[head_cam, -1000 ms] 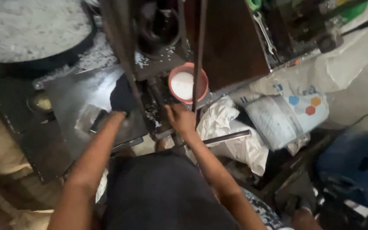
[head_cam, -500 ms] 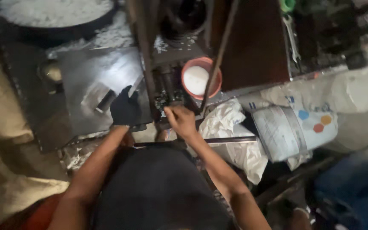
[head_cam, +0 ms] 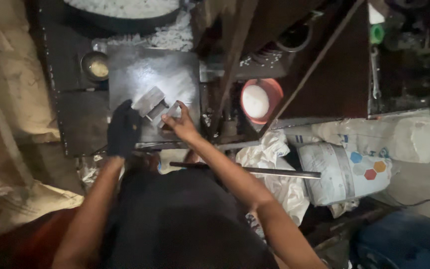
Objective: The person operates a manual lever on a machine, repeatedly pulling it down and releasing it. They also handle small white pellets, placing them into a mold or tray and occasionally wiping the surface.
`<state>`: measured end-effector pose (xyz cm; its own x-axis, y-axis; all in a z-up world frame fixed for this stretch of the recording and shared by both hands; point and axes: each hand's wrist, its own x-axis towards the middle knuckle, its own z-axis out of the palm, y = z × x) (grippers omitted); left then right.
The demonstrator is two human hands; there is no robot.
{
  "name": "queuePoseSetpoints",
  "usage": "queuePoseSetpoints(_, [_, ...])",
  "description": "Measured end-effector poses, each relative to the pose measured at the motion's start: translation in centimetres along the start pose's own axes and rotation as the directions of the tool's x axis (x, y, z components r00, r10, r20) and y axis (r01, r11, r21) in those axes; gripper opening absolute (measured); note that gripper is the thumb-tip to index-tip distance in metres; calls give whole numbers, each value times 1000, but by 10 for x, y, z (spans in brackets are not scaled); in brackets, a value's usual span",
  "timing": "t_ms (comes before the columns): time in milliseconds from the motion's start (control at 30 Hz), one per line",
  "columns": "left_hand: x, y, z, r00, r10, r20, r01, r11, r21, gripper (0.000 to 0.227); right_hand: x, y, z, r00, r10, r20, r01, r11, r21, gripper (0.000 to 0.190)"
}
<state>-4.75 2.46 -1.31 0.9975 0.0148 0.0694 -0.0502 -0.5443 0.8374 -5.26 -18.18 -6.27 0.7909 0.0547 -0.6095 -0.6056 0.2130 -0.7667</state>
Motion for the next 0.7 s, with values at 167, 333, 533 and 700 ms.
queuePoseSetpoints(167, [49, -4, -14, 900, -103, 423, 104, 994, 21, 49, 11, 2, 28, 999, -23, -34, 25, 997, 78, 90])
queuePoseSetpoints(333, [57, 19, -14, 905, -83, 417, 6, 983, 182, 81, -21, -16, 16, 996, -80, -35, 81, 996, 46, 63])
queuePoseSetpoints(533, [63, 33, 19, 938, -105, 329, 6, 957, 290, 76, -136, -34, -49, 850, -446, -282, 381, 888, -257, 22])
queuePoseSetpoints(700, [91, 41, 61, 936, -11, 351, -61, 979, 194, 81, -136, -61, -116, 392, -895, -213, 265, 331, -906, 15])
